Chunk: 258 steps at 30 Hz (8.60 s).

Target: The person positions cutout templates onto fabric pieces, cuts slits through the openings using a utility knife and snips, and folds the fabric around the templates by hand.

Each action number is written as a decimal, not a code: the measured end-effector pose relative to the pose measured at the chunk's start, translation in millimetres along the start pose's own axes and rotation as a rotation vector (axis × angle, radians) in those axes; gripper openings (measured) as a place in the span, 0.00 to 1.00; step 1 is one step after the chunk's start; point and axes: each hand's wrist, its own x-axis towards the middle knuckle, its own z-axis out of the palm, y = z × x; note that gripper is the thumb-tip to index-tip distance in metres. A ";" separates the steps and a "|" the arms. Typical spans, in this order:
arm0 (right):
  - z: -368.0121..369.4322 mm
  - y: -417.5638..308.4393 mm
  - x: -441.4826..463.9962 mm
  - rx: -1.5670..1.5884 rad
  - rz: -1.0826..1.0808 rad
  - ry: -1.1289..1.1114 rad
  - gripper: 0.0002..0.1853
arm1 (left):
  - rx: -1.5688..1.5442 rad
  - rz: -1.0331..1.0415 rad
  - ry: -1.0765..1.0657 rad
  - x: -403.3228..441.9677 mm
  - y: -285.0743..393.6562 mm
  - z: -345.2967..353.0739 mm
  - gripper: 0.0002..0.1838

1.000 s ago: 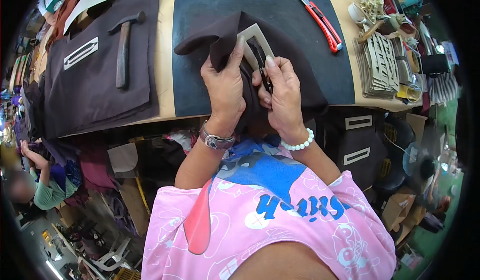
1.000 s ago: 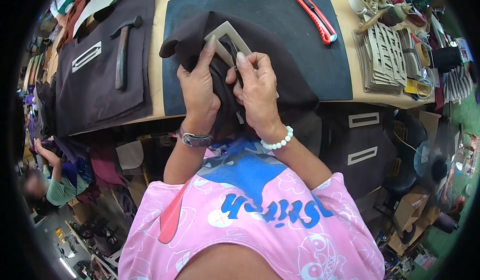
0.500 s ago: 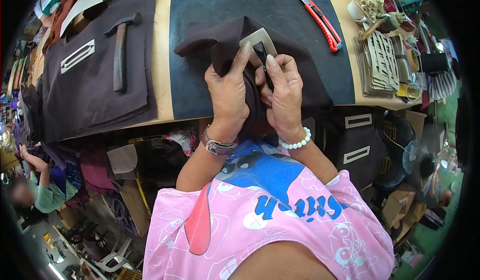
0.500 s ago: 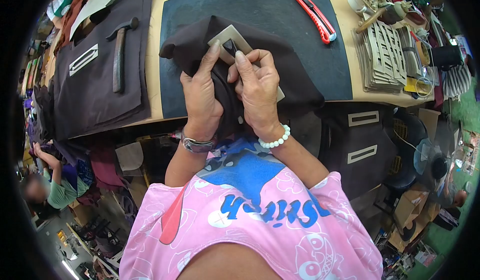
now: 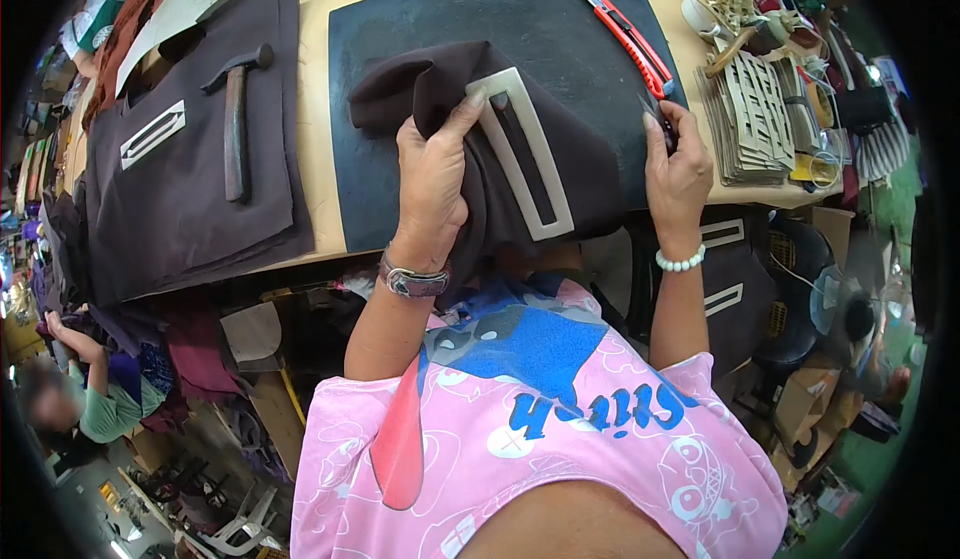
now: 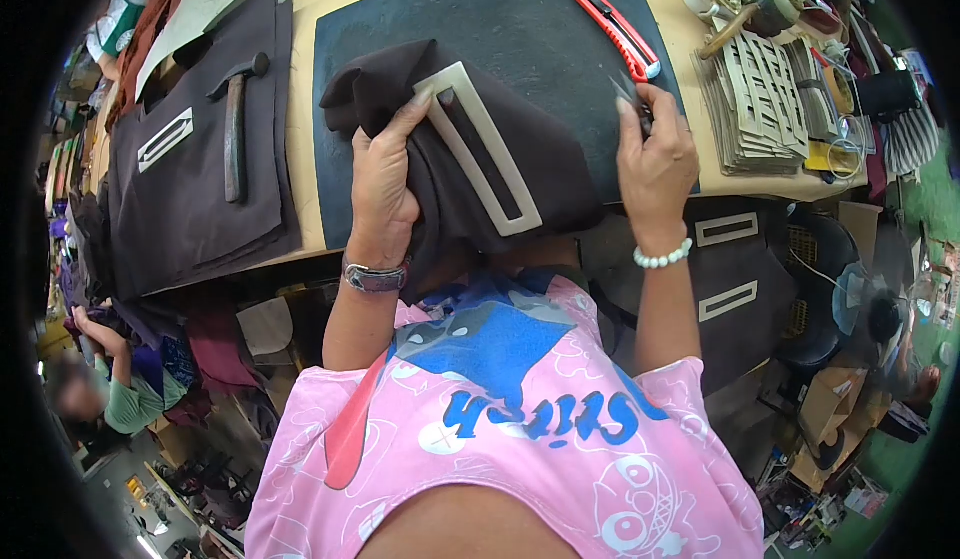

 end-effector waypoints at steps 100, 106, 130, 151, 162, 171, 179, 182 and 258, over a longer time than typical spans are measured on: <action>20.1 -91.7 -11.4 1.387 0.540 -0.836 0.11 | 0.052 0.184 -0.102 -17.7 7.0 -25.8 0.09; 22.4 -91.3 -10.2 1.412 0.540 -0.837 0.10 | 0.090 0.223 -0.120 -21.5 9.2 -23.4 0.09; 29.2 -92.9 -20.5 1.473 0.576 -0.856 0.08 | 0.112 0.227 -0.103 -18.5 18.7 -22.0 0.10; 13.5 -109.7 -27.3 1.469 0.661 -0.736 0.09 | 0.005 0.410 0.075 -5.7 1.6 -3.9 0.07; 27.4 -113.9 -37.2 1.508 0.626 -0.586 0.09 | 0.000 0.470 0.113 -27.1 -5.8 13.4 0.04; 26.6 -111.3 -36.0 1.540 0.583 -0.555 0.10 | -0.052 0.440 0.065 -34.5 -3.2 16.4 0.04; 30.4 -105.2 -34.8 1.540 0.614 -0.559 0.10 | -0.060 0.381 0.076 -25.2 -3.0 10.9 0.07; 29.8 -95.9 -32.2 1.402 0.568 -0.572 0.11 | -0.012 0.304 0.032 -11.2 -5.7 1.9 0.10; 15.8 -21.1 -42.2 0.214 -0.577 -0.194 0.19 | 1.155 0.560 -1.063 59.9 17.4 -34.3 0.07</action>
